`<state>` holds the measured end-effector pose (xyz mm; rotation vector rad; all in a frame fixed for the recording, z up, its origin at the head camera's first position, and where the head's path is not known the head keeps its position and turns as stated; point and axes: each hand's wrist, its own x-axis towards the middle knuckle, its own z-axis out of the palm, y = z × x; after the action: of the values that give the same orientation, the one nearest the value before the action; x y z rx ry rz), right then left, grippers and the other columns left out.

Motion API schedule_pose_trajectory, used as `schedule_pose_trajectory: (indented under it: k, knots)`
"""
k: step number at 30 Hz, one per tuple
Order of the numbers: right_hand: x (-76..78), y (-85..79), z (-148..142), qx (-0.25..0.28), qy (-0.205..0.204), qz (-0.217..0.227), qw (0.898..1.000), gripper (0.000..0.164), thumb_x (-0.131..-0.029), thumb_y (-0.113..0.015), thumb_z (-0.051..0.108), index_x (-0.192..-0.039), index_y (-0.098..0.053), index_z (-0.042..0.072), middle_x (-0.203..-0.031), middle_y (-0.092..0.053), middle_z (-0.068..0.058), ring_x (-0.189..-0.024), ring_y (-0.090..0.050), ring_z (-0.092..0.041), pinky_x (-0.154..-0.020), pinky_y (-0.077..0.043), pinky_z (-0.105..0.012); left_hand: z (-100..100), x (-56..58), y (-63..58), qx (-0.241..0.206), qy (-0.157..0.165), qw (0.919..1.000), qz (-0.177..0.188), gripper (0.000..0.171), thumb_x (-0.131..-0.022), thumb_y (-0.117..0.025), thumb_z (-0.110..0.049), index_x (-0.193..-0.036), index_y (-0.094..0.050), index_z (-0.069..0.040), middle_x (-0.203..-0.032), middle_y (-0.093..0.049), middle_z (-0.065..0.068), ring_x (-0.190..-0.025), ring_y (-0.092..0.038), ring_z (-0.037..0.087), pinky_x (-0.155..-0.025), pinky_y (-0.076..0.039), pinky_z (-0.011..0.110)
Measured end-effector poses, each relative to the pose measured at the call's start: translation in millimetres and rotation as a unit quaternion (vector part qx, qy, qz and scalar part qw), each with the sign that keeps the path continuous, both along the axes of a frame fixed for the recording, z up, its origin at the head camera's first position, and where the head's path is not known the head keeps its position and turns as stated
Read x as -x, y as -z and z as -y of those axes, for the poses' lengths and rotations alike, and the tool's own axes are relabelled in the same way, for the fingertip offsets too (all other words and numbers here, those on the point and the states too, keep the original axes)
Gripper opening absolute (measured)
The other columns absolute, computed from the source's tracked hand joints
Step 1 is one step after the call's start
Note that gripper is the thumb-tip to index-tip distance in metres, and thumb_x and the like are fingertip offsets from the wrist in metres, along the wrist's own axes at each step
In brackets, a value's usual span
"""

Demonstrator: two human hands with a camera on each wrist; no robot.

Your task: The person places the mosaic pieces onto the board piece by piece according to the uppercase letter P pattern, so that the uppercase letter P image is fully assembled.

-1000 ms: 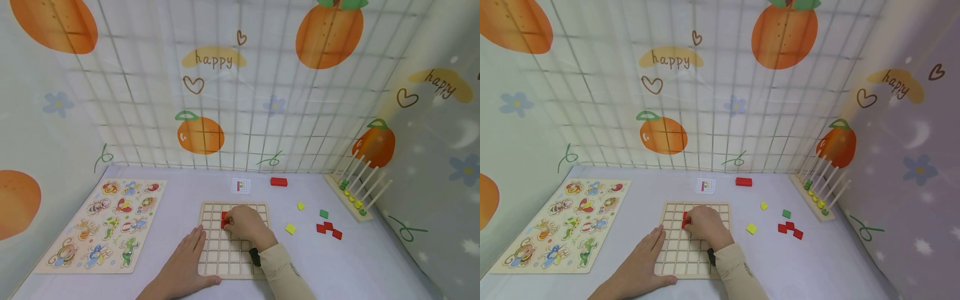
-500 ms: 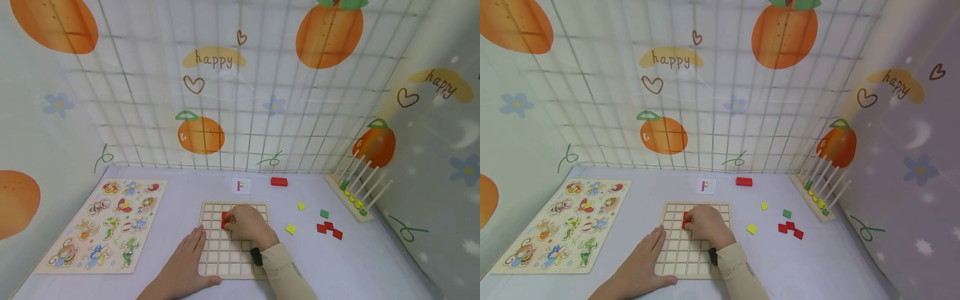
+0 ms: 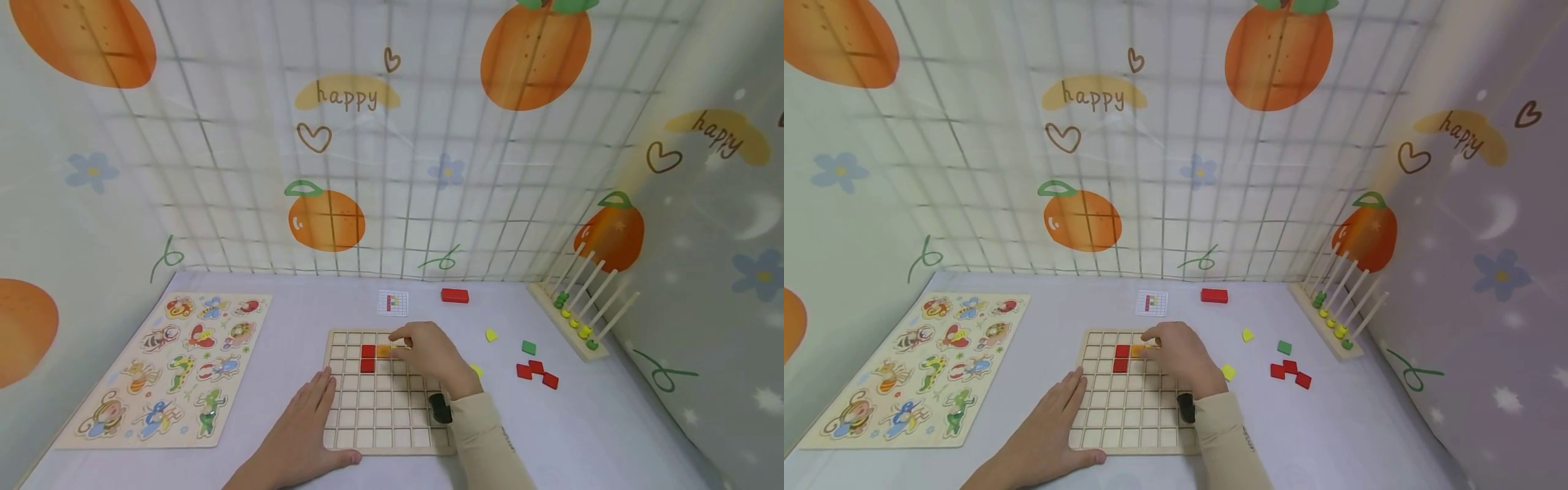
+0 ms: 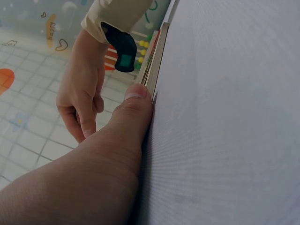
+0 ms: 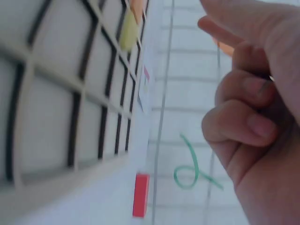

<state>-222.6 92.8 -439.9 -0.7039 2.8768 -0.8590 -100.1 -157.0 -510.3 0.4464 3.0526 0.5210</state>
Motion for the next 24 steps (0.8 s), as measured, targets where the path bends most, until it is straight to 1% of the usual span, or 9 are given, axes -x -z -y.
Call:
schedule_pose_trajectory:
  k: [2, 4, 9, 11, 14, 16, 18, 21, 24]
  knots:
    - [1.5, -0.8, -8.7, 0.011, 0.01, 0.005, 1.0, 0.025, -0.091, -0.078, 0.022, -0.113, -0.079, 0.011, -0.067, -0.041, 0.005, -0.066, -0.04, -0.01, -0.057, -0.03, -0.023, 0.0, 0.0, 0.1, -0.002, 0.0, 1.0, 0.0, 0.137, -0.067, -0.051, -0.098, -0.16, -0.028, 0.0, -0.171, -0.016, 0.017, -0.158, -0.021, 0.035, -0.126, -0.027, 0.054]
    - [2.6, -1.2, -18.3, 0.022, 0.023, 0.01, 0.999, 0.027, -0.09, -0.079, 0.022, -0.114, -0.079, 0.011, -0.068, -0.039, 0.005, -0.067, -0.039, -0.011, -0.059, -0.03, -0.023, 0.0, -0.2, 0.3, -0.003, 0.001, 1.0, -0.002, 0.137, -0.067, -0.051, -0.098, -0.16, -0.028, 0.0, -0.171, -0.017, 0.017, -0.158, -0.021, 0.035, -0.126, -0.027, 0.054]
    - [3.7, -3.3, -46.4, 0.041, 0.067, 0.019, 0.997, 0.031, -0.088, -0.081, 0.023, -0.116, -0.078, 0.011, -0.069, -0.04, 0.003, -0.073, -0.043, -0.014, -0.061, -0.034, -0.027, -0.7, -1.1, 0.7, -0.007, 0.006, 1.0, -0.001, 0.136, -0.068, -0.053, -0.097, -0.159, -0.028, 0.001, -0.17, -0.019, 0.018, -0.157, -0.022, 0.035, -0.126, -0.026, 0.053]
    - [3.7, -5.1, -57.8, 0.043, 0.085, 0.02, 0.995, 0.032, -0.088, -0.081, 0.023, -0.118, -0.077, 0.012, -0.07, -0.041, 0.003, -0.077, -0.046, -0.016, -0.065, -0.037, -0.029, -1.0, -1.4, 0.3, -0.01, 0.007, 0.9999, -0.001, 0.136, -0.068, -0.053, -0.096, -0.159, -0.028, 0.002, -0.17, -0.019, 0.019, -0.157, -0.022, 0.035, -0.126, -0.026, 0.052]
    - [4.0, -7.5, -74.6, 0.043, 0.103, 0.02, 0.994, 0.033, -0.088, -0.081, 0.023, -0.119, -0.077, 0.012, -0.071, -0.04, 0.002, -0.082, -0.048, -0.018, -0.07, -0.039, -0.032, -1.2, -1.5, -0.3, -0.012, 0.007, 0.9999, -0.004, 0.136, -0.068, -0.054, -0.096, -0.159, -0.029, 0.001, -0.17, -0.019, 0.018, -0.157, -0.023, 0.035, -0.126, -0.026, 0.052]
    - [4.4, -8.3, -86.4, 0.039, 0.111, 0.018, 0.993, 0.034, -0.088, -0.081, 0.024, -0.119, -0.077, 0.012, -0.071, -0.04, 0.002, -0.083, -0.048, -0.018, -0.072, -0.039, -0.033, -0.9, -1.5, -0.2, -0.012, 0.007, 0.9999, -0.005, 0.136, -0.068, -0.054, -0.096, -0.159, -0.029, 0.001, -0.17, -0.019, 0.018, -0.157, -0.023, 0.035, -0.126, -0.026, 0.052]
    - [4.3, -9.2, -99.2, 0.036, 0.12, 0.016, 0.992, 0.034, -0.088, -0.081, 0.024, -0.119, -0.077, 0.012, -0.071, -0.039, 0.002, -0.081, -0.046, -0.018, -0.072, -0.038, -0.033, -0.5, -1.3, 0.3, -0.011, 0.007, 0.9999, -0.008, 0.136, -0.068, -0.053, -0.096, -0.159, -0.029, 0.001, -0.17, -0.019, 0.018, -0.157, -0.023, 0.035, -0.126, -0.027, 0.052]
    - [2.5, -10.0, -119.8, 0.03, 0.137, 0.011, 0.99, 0.033, -0.089, -0.08, 0.024, -0.118, -0.077, 0.01, -0.072, -0.038, 0.001, -0.075, -0.042, -0.016, -0.067, -0.036, -0.03, 0.0, -0.8, 0.8, -0.01, 0.006, 0.9999, -0.01, 0.136, -0.068, -0.053, -0.097, -0.159, -0.029, 0.001, -0.17, -0.019, 0.018, -0.157, -0.023, 0.035, -0.126, -0.027, 0.052]
    - [-2.1, -10.7, -140.6, 0.025, 0.155, 0.015, 0.987, 0.034, -0.09, -0.079, 0.024, -0.12, -0.076, 0.008, -0.072, -0.041, 0.0, -0.062, -0.045, -0.015, -0.057, -0.037, -0.026, 0.4, -0.5, 0.8, -0.01, 0.005, 0.9999, -0.012, 0.136, -0.068, -0.052, -0.097, -0.159, -0.029, 0.001, -0.17, -0.019, 0.018, -0.157, -0.023, 0.035, -0.126, -0.027, 0.052]
